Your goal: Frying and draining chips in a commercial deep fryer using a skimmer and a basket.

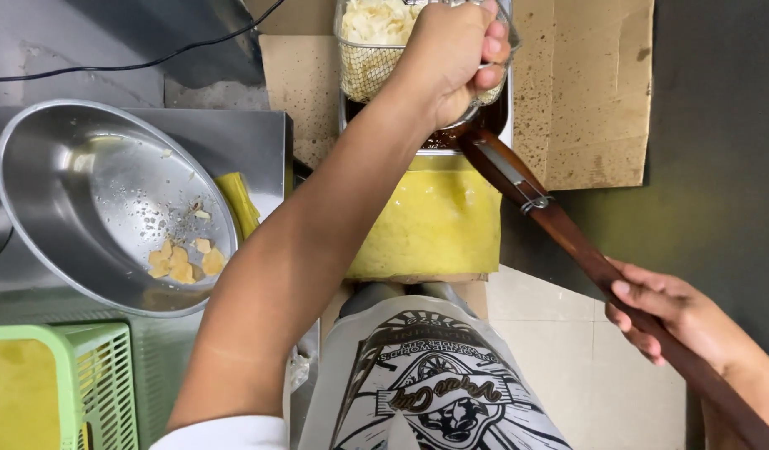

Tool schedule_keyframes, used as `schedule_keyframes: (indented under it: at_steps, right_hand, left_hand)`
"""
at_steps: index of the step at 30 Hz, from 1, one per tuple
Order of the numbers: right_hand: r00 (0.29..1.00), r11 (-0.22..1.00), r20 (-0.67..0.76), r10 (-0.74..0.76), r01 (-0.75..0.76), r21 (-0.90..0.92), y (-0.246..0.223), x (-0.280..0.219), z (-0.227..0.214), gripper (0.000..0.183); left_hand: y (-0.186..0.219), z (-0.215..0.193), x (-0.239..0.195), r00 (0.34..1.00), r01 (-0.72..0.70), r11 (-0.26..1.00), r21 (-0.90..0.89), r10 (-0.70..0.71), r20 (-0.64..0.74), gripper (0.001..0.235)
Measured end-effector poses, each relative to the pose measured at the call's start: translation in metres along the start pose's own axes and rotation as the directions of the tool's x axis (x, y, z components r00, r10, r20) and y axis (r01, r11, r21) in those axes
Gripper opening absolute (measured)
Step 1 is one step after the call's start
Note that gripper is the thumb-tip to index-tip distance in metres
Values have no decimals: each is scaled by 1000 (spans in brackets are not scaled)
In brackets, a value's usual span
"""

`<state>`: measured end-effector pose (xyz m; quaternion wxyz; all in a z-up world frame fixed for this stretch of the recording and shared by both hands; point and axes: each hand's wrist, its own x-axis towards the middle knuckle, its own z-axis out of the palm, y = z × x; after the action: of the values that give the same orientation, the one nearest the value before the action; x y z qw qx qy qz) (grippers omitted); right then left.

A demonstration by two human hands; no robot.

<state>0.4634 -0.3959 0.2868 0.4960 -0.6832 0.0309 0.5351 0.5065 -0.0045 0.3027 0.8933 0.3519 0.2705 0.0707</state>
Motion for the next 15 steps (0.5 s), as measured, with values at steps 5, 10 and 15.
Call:
schedule_keyframes:
  at_steps: [5, 10, 15]
  right_hand:
    - [984, 999, -169, 52, -53, -3, 11, -41, 14, 58]
    - [960, 1000, -280, 17, -12, 20, 23, -66, 33, 59]
    - [914, 1000, -406, 9, 0, 24, 31, -76, 35, 55]
  left_hand:
    - [-7, -12, -26, 998, 59, 986, 157, -62, 16, 27]
    - [-30, -32, -34, 997, 62, 973, 220, -68, 20, 28]
    - [-46, -51, -42, 997, 63, 983, 172, -69, 32, 24]
